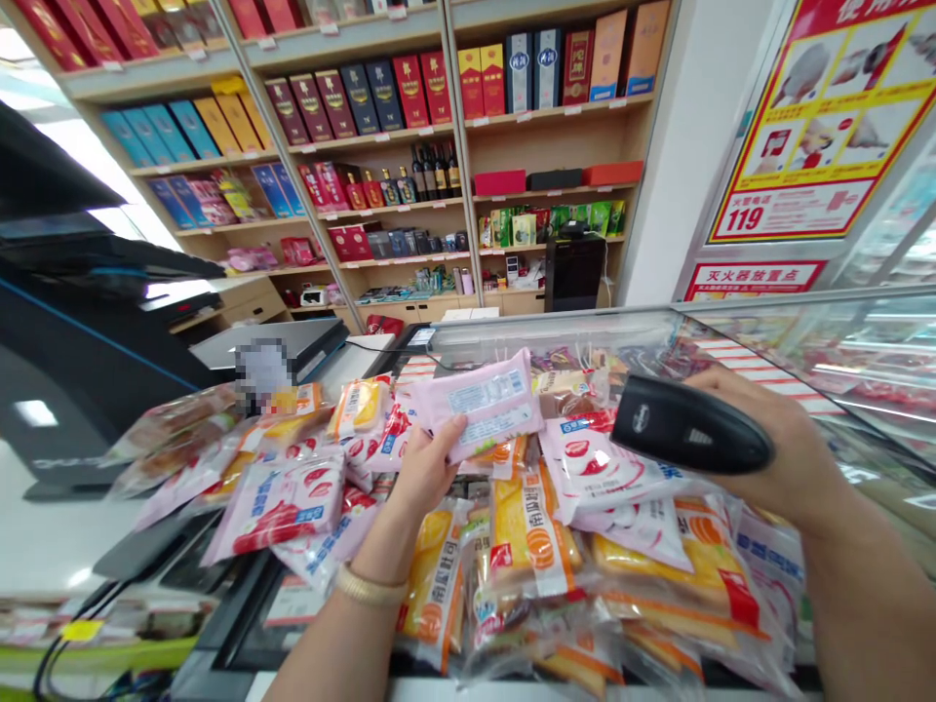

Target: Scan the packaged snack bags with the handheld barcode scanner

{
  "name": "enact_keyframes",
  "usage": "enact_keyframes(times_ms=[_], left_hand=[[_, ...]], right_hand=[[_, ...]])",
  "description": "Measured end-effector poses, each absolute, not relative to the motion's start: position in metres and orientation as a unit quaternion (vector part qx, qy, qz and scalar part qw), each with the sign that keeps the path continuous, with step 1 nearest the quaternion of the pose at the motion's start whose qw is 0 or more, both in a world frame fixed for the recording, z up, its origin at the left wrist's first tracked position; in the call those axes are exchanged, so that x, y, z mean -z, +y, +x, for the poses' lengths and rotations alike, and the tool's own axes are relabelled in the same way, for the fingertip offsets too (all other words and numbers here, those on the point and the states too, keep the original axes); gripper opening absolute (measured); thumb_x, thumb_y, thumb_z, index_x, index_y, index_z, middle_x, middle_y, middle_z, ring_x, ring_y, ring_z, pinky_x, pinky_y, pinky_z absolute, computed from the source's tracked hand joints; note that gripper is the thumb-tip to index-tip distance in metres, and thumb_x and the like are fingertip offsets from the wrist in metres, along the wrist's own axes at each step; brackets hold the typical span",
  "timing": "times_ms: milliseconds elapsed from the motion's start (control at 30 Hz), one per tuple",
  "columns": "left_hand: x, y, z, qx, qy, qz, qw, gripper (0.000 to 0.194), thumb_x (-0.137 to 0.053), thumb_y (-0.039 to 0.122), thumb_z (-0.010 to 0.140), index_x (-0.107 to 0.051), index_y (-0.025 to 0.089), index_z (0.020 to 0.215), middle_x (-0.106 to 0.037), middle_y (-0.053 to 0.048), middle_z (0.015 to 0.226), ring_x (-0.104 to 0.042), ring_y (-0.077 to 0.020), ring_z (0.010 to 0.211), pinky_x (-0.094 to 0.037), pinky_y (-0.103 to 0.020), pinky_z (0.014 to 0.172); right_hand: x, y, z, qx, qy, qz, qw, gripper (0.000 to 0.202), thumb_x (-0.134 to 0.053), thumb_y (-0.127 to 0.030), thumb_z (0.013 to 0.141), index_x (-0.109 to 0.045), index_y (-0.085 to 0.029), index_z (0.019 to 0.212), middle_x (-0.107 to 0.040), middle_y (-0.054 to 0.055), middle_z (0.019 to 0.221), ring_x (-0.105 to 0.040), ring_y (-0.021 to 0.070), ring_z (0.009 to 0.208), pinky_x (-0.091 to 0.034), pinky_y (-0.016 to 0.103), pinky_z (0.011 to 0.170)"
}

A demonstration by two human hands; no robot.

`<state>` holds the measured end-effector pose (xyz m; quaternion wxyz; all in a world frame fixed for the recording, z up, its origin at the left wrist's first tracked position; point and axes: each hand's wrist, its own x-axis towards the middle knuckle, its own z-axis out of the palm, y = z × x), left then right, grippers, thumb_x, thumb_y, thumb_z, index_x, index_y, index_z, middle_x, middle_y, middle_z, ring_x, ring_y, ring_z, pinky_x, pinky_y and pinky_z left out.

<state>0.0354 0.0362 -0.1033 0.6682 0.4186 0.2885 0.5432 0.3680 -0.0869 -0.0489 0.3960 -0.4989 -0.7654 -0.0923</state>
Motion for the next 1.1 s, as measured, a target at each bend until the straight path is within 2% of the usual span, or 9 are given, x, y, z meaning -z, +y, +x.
enact_keyframes(times_ms=[267,433,567,633,700,800,933,1000,1100], left_hand=[[0.103,0.034,0.037,-0.534,0.292,0.439,0.661,0.079,-0.098,0.046,0.064,-0.073,0.017,0.133,-0.084,-0.012,0.109,-0.077,-0.0385,0.113,-0.062,-0.057,0.104],[0.118,0.044,0.031,-0.536,0.271,0.584,0.546,0.079,-0.084,0.065,0.078,-0.07,0.019,0.14,-0.077,-0.015,0.133,-0.064,-0.0389,0.137,-0.044,-0.058,0.123],[0.123,0.05,0.026,-0.403,0.219,0.798,0.392,0.092,-0.083,0.068,0.079,-0.058,0.024,0.156,-0.046,-0.017,0.169,-0.035,-0.0408,0.16,-0.025,-0.057,0.132],[0.125,0.049,0.027,-0.336,0.22,0.843,0.358,0.096,-0.078,0.07,0.083,-0.049,0.025,0.163,-0.028,-0.016,0.178,-0.024,-0.0401,0.165,-0.022,-0.057,0.133],[0.127,0.048,0.029,-0.303,0.232,0.86,0.339,0.093,-0.072,0.069,0.088,-0.044,0.025,0.166,-0.02,-0.015,0.18,-0.018,-0.0381,0.166,-0.021,-0.055,0.133],[0.131,0.05,0.03,-0.329,0.231,0.865,0.3,0.081,-0.063,0.065,0.096,-0.047,0.024,0.164,-0.028,-0.016,0.178,-0.023,-0.036,0.165,-0.024,-0.054,0.133],[0.127,0.062,0.021,-0.428,0.355,0.811,0.181,0.056,-0.049,0.043,0.104,-0.058,0.02,0.154,-0.057,-0.017,0.16,-0.048,-0.032,0.153,-0.034,-0.052,0.129],[0.12,0.067,0.01,-0.4,0.513,0.754,0.095,0.058,-0.055,0.035,0.098,-0.057,0.017,0.154,-0.062,-0.02,0.152,-0.055,-0.0342,0.146,-0.038,-0.053,0.125],[0.108,0.067,-0.006,-0.233,0.704,0.671,0.015,0.08,-0.069,0.04,0.089,-0.046,0.012,0.161,-0.059,-0.027,0.151,-0.055,-0.043,0.143,-0.043,-0.059,0.118]], right_hand=[[0.046,-0.085,0.364,0.132,-0.773,-0.46,0.418,0.02,-0.073,-0.039,0.089,-0.069,-0.026,0.104,-0.073,0.003,0.093,-0.071,0.0184,0.077,-0.055,0.029,0.067],[0.047,-0.082,0.372,0.208,-0.74,-0.465,0.44,0.021,-0.072,-0.045,0.089,-0.066,-0.027,0.099,-0.071,0.001,0.088,-0.069,0.019,0.073,-0.054,0.03,0.062],[0.056,-0.072,0.389,0.279,-0.666,-0.488,0.49,0.026,-0.072,-0.045,0.085,-0.067,-0.027,0.103,-0.075,0.002,0.09,-0.072,0.0226,0.077,-0.057,0.032,0.066],[0.063,-0.066,0.398,0.302,-0.631,-0.508,0.502,0.029,-0.073,-0.043,0.082,-0.068,-0.025,0.105,-0.077,0.003,0.091,-0.073,0.0237,0.078,-0.058,0.033,0.067],[0.072,-0.061,0.406,0.313,-0.598,-0.531,0.512,0.033,-0.074,-0.043,0.077,-0.07,-0.023,0.102,-0.076,0.003,0.087,-0.072,0.0232,0.073,-0.056,0.033,0.064],[0.081,-0.056,0.413,0.303,-0.554,-0.564,0.531,0.041,-0.076,-0.048,0.069,-0.07,-0.021,0.099,-0.075,0.004,0.083,-0.07,0.0234,0.07,-0.055,0.033,0.062],[0.085,-0.053,0.415,0.285,-0.525,-0.589,0.544,0.042,-0.075,-0.052,0.066,-0.07,-0.021,0.095,-0.074,0.004,0.083,-0.069,0.0235,0.069,-0.055,0.034,0.063],[0.086,-0.052,0.415,0.281,-0.531,-0.586,0.544,0.039,-0.074,-0.052,0.068,-0.069,-0.022,0.093,-0.073,0.003,0.08,-0.068,0.0225,0.067,-0.054,0.034,0.062],[0.088,-0.051,0.414,0.281,-0.538,-0.586,0.537,0.036,-0.074,-0.053,0.072,-0.07,-0.024,0.093,-0.072,0.002,0.079,-0.067,0.022,0.066,-0.053,0.033,0.061]])
